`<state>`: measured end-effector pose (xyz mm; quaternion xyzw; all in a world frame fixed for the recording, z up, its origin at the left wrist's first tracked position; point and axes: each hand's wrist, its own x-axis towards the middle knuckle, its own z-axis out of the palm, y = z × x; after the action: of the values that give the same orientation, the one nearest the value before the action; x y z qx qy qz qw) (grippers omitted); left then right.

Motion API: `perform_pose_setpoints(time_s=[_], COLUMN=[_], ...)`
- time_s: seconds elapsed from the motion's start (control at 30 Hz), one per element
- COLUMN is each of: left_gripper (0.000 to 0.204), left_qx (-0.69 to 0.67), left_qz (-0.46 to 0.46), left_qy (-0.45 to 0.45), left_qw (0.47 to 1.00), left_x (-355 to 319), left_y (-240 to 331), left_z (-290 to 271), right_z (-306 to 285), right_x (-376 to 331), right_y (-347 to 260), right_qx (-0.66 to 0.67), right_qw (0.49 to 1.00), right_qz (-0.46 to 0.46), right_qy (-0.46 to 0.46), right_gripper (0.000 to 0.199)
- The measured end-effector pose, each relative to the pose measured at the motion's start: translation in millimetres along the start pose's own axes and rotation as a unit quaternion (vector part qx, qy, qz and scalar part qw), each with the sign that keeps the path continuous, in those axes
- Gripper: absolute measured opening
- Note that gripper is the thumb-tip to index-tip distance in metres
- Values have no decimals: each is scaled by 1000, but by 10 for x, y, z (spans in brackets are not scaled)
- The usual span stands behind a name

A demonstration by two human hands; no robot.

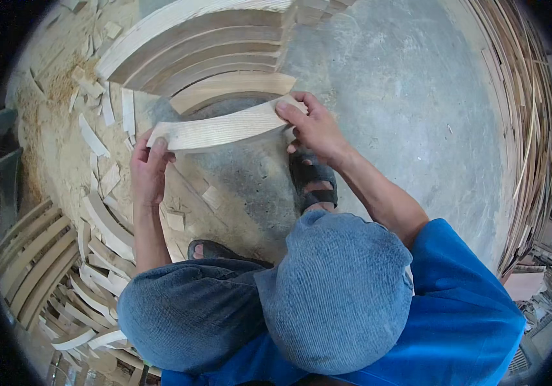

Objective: The person sorts curved wooden blocks by picking them up from a pile and stacking them together on the floor by hand.

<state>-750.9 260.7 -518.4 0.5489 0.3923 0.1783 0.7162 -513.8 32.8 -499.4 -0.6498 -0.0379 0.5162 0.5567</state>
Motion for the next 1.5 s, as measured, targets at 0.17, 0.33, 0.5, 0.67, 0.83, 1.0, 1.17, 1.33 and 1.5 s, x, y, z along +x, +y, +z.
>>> perform_pose_setpoints(time_s=[0.17, 0.33, 0.5, 0.67, 0.83, 1.0, 1.17, 1.33, 1.5], left_gripper=[53, 62, 89, 93, 84, 60, 59, 50, 41], left_qx=[-134, -94, -30, 23, 200, 338, 512, 401, 364], left_qz=[-64, -56, -96, -142, -15, 61, 378, 110, 138], left_qy=[-21, 80, -176, -319, -270, -48, 149, 148, 130], left_qw=[989, 991, 979, 937, 942, 938, 756, 897, 912], left_x=[-100, -411, -533, -390, -323, -210, 263, 425, 494], left_y=[11, -145, -176, 22, 51, 33, 83, -396, -411], left_z=[126, 659, 618, 464, 314, 251, 455, 431, 474], right_z=[-8, 216, 245, 267, 269, 260, 258, 113, -128], right_x=[-74, -444, -290, -120, -33, 69, 246, 395, 609], right_y=[310, 547, 845, 424, 373, 373, 58, 135, 325], right_qx=[57, -35, -129, 122, 190, 233, 50, -219, -396], right_qw=[997, 972, 915, 986, 981, 972, 994, 966, 889], right_qz=[48, 100, -19, 10, 28, 45, -69, -16, -136], right_qy=[-4, -210, -383, -115, -16, -2, 64, 135, 187], right_gripper=[40, 45, 53, 46, 37, 38, 51, 68, 55])
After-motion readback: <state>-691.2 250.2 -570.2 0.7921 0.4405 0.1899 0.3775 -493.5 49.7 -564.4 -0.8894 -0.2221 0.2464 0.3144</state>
